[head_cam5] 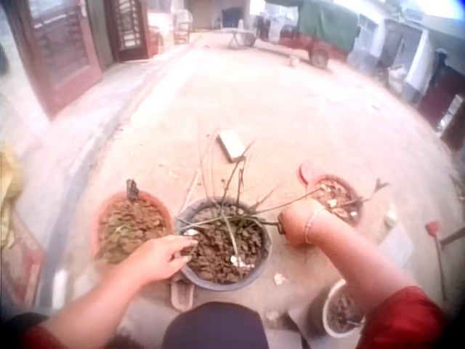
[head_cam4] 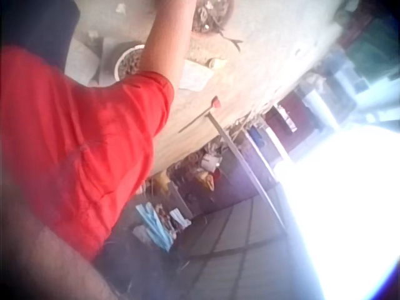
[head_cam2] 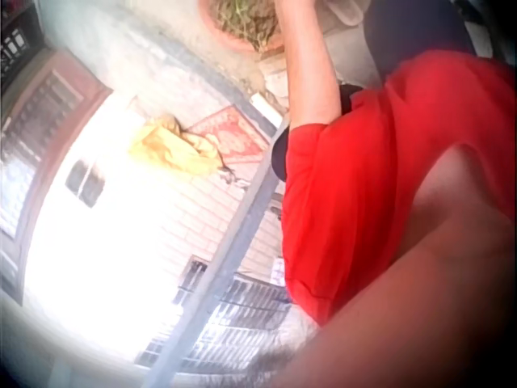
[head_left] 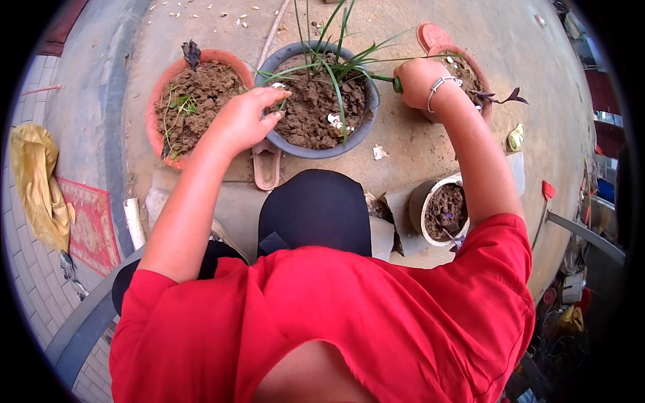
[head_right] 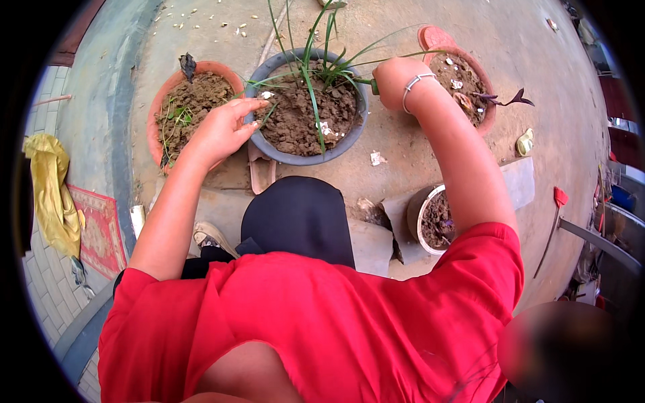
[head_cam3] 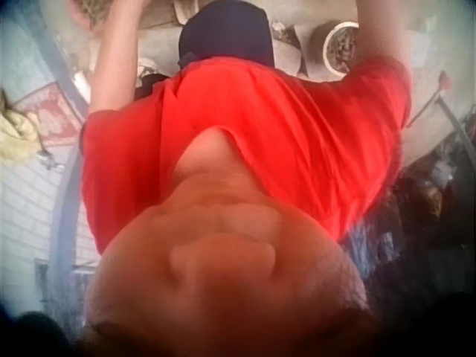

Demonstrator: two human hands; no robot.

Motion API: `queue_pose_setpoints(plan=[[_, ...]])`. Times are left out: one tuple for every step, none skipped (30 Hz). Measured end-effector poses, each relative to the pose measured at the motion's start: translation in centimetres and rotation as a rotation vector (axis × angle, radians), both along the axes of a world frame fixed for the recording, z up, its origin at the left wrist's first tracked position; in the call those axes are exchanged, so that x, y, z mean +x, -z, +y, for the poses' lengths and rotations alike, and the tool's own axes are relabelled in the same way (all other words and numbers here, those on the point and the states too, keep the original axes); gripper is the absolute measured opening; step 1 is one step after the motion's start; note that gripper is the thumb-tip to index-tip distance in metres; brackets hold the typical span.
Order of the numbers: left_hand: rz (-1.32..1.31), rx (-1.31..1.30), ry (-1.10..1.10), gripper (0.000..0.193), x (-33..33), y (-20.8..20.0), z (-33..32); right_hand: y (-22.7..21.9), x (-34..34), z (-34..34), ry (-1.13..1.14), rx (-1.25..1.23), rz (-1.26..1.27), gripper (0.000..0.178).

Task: The person uses a small green hand trowel to loosen soil and remove weeds from several potted plants. They work on multiple pots containing different plants, including one with purple leaves, and later rinse the trowel in a bucket of water.

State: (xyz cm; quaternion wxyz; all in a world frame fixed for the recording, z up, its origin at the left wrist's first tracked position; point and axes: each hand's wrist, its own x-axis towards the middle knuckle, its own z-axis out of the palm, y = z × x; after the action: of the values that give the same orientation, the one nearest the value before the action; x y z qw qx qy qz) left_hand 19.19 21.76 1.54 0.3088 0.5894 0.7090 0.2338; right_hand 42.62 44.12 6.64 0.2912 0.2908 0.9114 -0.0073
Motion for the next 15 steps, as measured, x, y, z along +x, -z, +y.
queue_pose_setpoints(plan=[[0.037,0.030,0.018,0.042,0.0,0.4,0.4,0.2,0.0,0.4,-0.008,0.005,0.003,0.024],[0.073,0.060,0.036,0.043,0.2,0.7,0.9,0.4,0.0,0.8,-0.016,0.010,0.005,0.025],[0.109,0.090,0.054,0.043,0.4,0.9,1.5,0.6,0.2,1.2,-0.023,0.015,0.007,0.026],[0.149,0.023,0.065,0.050,0.5,0.9,2.2,0.7,0.3,1.5,-0.017,0.023,0.001,0.026],[0.123,0.003,0.030,0.053,0.9,0.4,2.9,0.9,0.5,1.8,-0.008,0.027,-0.001,0.027],[0.097,-0.017,-0.004,0.056,1.3,-0.1,3.7,1.0,0.7,2.0,0.001,0.032,-0.003,0.028],[0.071,-0.037,-0.038,0.059,1.6,-0.3,4.2,1.2,0.8,2.0,0.004,0.032,0.013,0.028],[0.059,-0.033,-0.052,0.066,1.3,0.0,4.7,1.1,0.6,1.9,0.004,0.036,0.032,0.028],[0.077,-0.054,-0.060,0.067,1.2,0.1,5.2,1.1,0.6,1.9,0.004,0.040,0.051,0.029],[0.094,-0.075,-0.068,0.068,1.0,0.2,5.5,1.4,1.1,1.9,0.022,0.024,0.062,0.029],[0.110,-0.093,-0.076,0.069,0.8,0.3,5.9,2.0,1.9,2.2,0.040,0.012,0.071,0.029],[0.183,-0.032,-0.070,0.071,0.7,0.8,5.9,2.7,2.8,2.3,0.056,-0.001,0.083,0.029],[0.192,-0.075,-0.075,0.070,0.5,1.0,6.1,3.5,4.0,2.1,0.066,-0.006,0.125,0.031],[0.203,-0.118,-0.082,0.070,0.5,0.8,6.1,4.4,5.5,1.7,0.075,-0.011,0.168,0.032],[0.215,-0.162,-0.090,0.069,0.5,0.6,6.1,5.3,6.8,1.2,0.082,-0.018,0.212,0.033]])
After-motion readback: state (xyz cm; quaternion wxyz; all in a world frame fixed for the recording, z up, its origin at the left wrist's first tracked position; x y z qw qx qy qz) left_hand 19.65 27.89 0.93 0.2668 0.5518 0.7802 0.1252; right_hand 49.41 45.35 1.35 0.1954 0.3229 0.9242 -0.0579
